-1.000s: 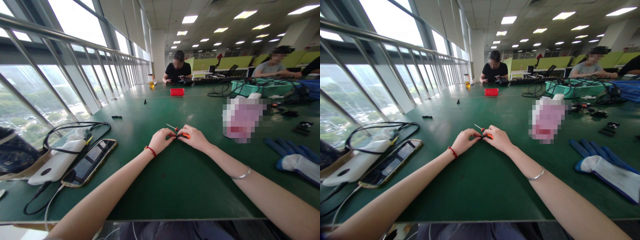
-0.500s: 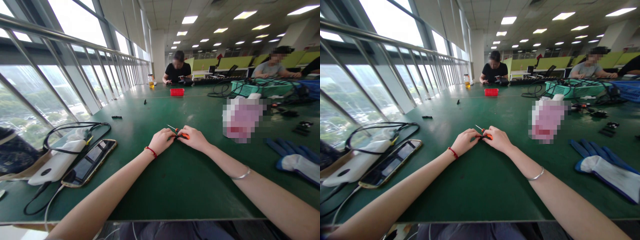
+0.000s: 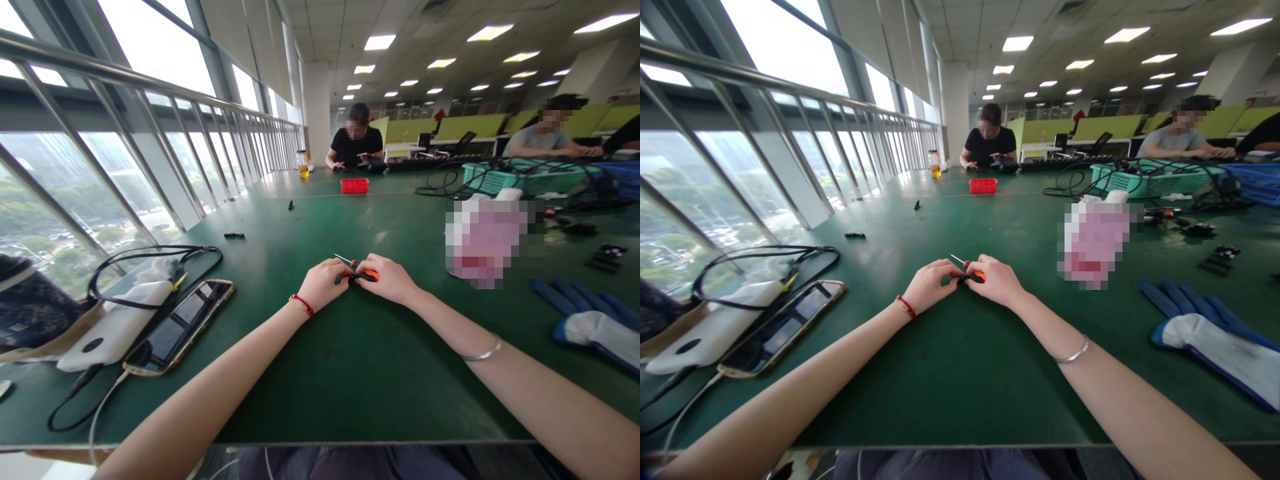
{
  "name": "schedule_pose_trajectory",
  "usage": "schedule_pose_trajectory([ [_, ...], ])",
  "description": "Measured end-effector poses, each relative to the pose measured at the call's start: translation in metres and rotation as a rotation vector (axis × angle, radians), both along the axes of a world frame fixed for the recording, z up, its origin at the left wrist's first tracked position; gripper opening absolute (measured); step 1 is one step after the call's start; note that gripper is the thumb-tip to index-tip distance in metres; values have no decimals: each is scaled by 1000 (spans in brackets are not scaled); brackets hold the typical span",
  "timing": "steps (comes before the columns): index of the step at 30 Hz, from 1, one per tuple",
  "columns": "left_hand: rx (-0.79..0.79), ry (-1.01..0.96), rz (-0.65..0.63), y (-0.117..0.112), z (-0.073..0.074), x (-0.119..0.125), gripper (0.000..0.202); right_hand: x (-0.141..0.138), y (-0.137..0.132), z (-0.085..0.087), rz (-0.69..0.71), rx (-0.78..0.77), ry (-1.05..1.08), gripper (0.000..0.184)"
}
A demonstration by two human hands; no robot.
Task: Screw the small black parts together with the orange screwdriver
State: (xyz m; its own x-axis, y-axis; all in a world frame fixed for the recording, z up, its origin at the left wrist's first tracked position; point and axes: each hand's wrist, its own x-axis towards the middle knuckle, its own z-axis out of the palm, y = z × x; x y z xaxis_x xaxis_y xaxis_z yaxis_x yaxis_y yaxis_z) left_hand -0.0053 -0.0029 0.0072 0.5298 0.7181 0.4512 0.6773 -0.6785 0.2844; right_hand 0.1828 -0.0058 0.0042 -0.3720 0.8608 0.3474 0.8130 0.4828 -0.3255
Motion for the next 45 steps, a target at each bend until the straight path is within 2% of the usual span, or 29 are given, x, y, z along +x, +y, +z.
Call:
schedule_pose_trajectory([
  [7, -49, -181, -51, 2, -2, 0, 18, 0, 1, -1, -15, 0, -12, 16],
  [14, 102, -77, 42, 1, -1, -1, 23, -3, 3, -2, -106, 25, 53, 21],
  [20, 118, -17, 33, 0, -2, 0, 22, -2, 1, -1, -11, 123, 75, 18],
  [26, 126, -58, 20, -1, -2, 1, 17, -2, -1, 0, 17, 153, 83, 12],
  [32, 256, -54, 81, -3, 0, 0, 10, 1, 5, -4, 22, 158, 168, 12],
  [36, 291, -38, 89, -2, 0, -1, 13, 4, 8, -6, 19, 154, 204, 11],
  [39, 264, -59, 138, -3, 0, 0, 14, 4, 9, -5, -9, 154, 208, 12],
  [45, 44, 21, 202, -2, 0, 1, 16, 6, 9, -5, -67, 144, 189, 11],
])
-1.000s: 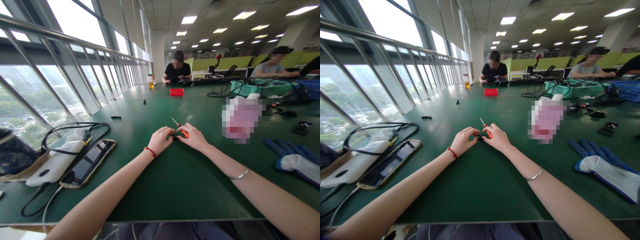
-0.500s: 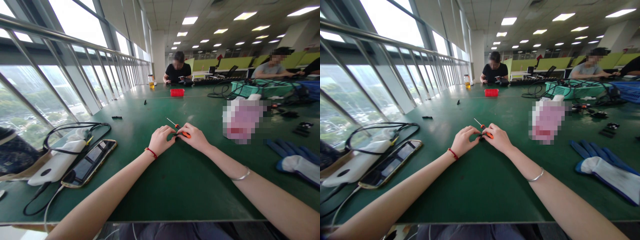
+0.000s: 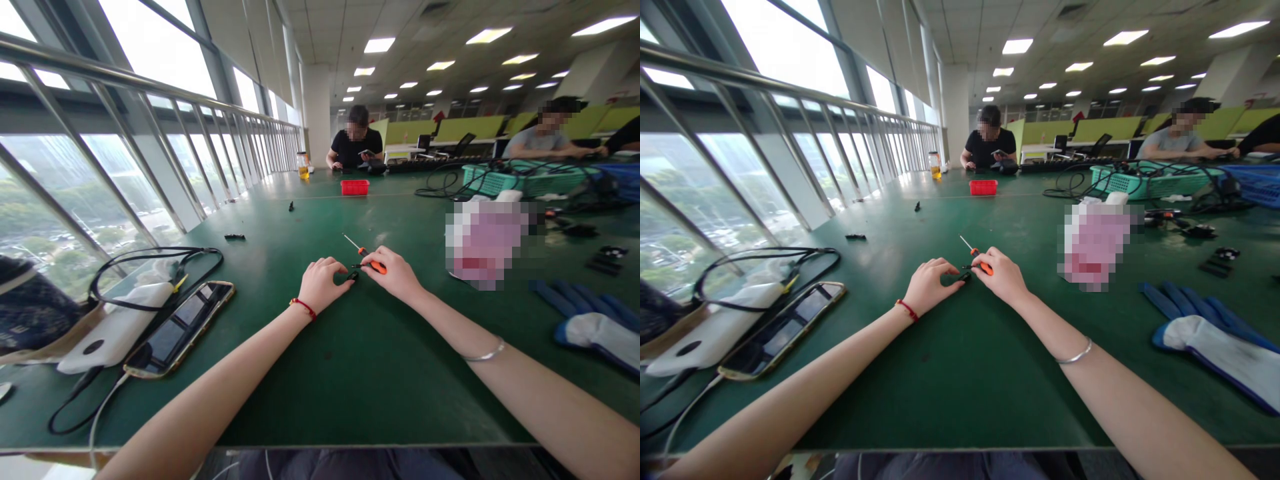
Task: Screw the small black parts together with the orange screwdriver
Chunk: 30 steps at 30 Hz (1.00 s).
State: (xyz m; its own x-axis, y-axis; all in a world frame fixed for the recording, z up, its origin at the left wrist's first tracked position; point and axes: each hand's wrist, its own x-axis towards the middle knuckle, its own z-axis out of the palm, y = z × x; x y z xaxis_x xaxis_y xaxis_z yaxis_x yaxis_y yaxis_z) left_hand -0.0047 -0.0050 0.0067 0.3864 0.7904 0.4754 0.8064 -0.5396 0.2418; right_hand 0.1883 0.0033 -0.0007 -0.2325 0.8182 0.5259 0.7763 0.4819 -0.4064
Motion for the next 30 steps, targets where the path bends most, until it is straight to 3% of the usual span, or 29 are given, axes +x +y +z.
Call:
schedule_pose_trajectory([
  [5, -54, 26, 41, 4, -3, -2, 10, -1, -2, 0, 15, -23, -41, 12],
  [9, -5, -33, 46, 3, -2, -1, 11, -2, -6, 3, 49, -36, -61, 13],
  [13, 56, -102, -58, 0, 1, 0, 13, -3, -9, 6, 92, -17, -47, 12],
  [20, -10, -195, -232, 6, -1, -5, 9, -1, -10, 6, 180, -24, -4, 12],
  [27, -87, -292, -310, 8, 0, -10, 8, 2, -11, 9, 240, -51, 18, 12],
  [30, -99, -265, -315, 9, 1, -12, 7, 5, -7, 9, 183, -38, 76, 16],
])
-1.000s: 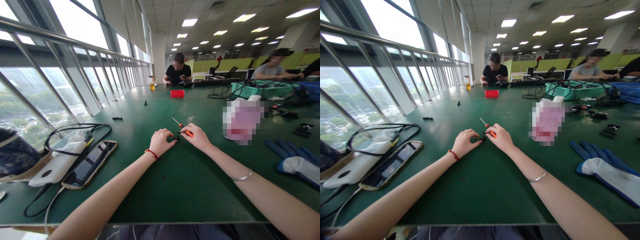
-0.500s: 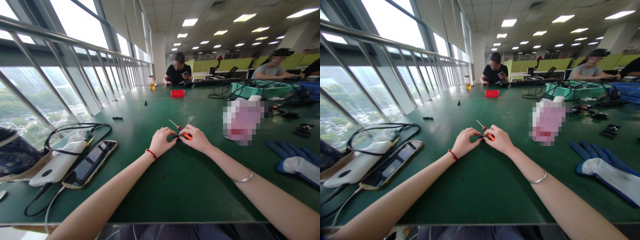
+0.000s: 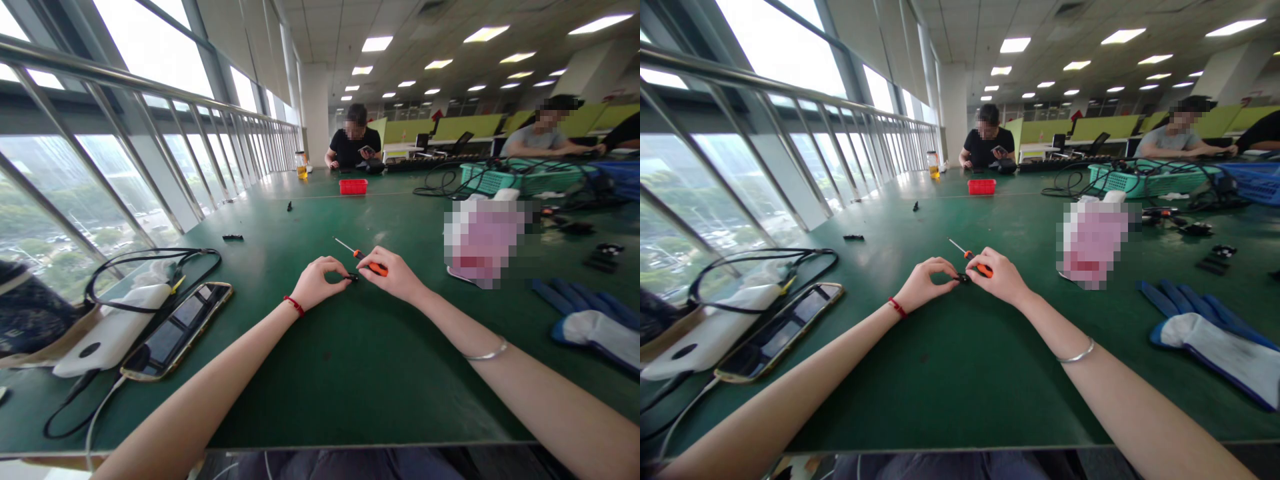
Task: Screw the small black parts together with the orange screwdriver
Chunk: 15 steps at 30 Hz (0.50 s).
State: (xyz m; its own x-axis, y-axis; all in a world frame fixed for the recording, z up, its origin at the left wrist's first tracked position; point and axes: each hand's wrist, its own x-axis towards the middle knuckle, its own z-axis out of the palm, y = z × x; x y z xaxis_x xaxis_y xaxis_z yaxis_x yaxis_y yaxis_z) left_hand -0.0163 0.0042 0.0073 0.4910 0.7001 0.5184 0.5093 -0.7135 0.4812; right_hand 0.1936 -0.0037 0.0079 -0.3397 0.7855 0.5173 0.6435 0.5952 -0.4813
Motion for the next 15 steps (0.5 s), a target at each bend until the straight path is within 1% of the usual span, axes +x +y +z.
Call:
schedule_pose_trajectory([
  [3, -16, 63, 15, 4, -3, -1, 8, 5, 7, -2, -143, 26, 47, 19],
  [6, -43, 123, 2, 9, -6, -1, 9, 8, 12, -5, -229, 37, 59, 20],
  [11, -78, 120, -13, 12, -9, 2, 9, 6, 14, -7, -247, 23, 20, 20],
  [15, -63, 98, 38, 12, -8, 3, 8, 5, 13, -8, -223, 1, -34, 20],
])
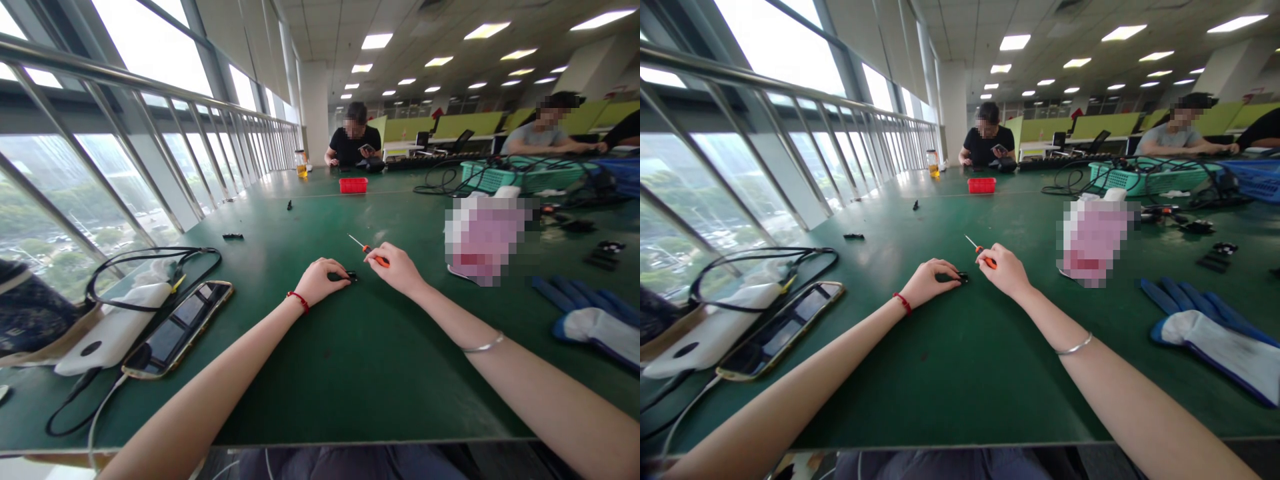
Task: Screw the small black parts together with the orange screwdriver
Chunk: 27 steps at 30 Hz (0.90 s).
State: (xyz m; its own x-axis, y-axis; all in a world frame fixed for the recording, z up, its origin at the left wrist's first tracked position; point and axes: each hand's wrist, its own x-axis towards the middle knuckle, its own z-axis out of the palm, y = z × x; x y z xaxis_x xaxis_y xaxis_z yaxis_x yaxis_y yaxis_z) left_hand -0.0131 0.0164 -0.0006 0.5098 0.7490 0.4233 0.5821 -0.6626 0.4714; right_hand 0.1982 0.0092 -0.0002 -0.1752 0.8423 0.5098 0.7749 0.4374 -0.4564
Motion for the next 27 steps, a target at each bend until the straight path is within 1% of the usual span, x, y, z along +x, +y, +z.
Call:
schedule_pose_trajectory([
  [3, 20, -25, 107, 7, 8, -14, 9, 3, 1, -2, 4, -29, -33, 19],
  [5, 37, -64, 267, 16, 17, -36, 15, 5, 2, -3, -8, -48, -46, 19],
  [6, 43, -79, 377, 20, 22, -50, 18, 6, 3, -4, -14, -55, -51, 19],
  [7, 40, -84, 512, 24, 26, -66, 21, 6, 3, -4, -19, -60, -55, 19],
  [10, -30, -12, 920, 29, 35, -113, 31, 7, 4, -6, -26, -65, -72, 19],
  [11, -68, 23, 1018, 29, 37, -126, 34, 7, 5, -6, -27, -67, -79, 19],
  [13, -110, 93, 1151, 26, 37, -145, 35, 7, 5, -7, -25, -74, -92, 19],
  [16, -187, 145, 1211, 22, 37, -159, 38, 7, 5, -6, -25, -101, -107, 20],
  [20, -258, 182, 1215, 20, 40, -160, 39, 7, 4, -5, -26, -130, -123, 21],
  [23, -235, 132, 1206, 19, 44, -162, 38, 7, 4, -5, -29, -142, -126, 21],
  [27, -175, 77, 1262, 16, 43, -169, 40, 7, 3, -4, -32, -172, -134, 22],
])
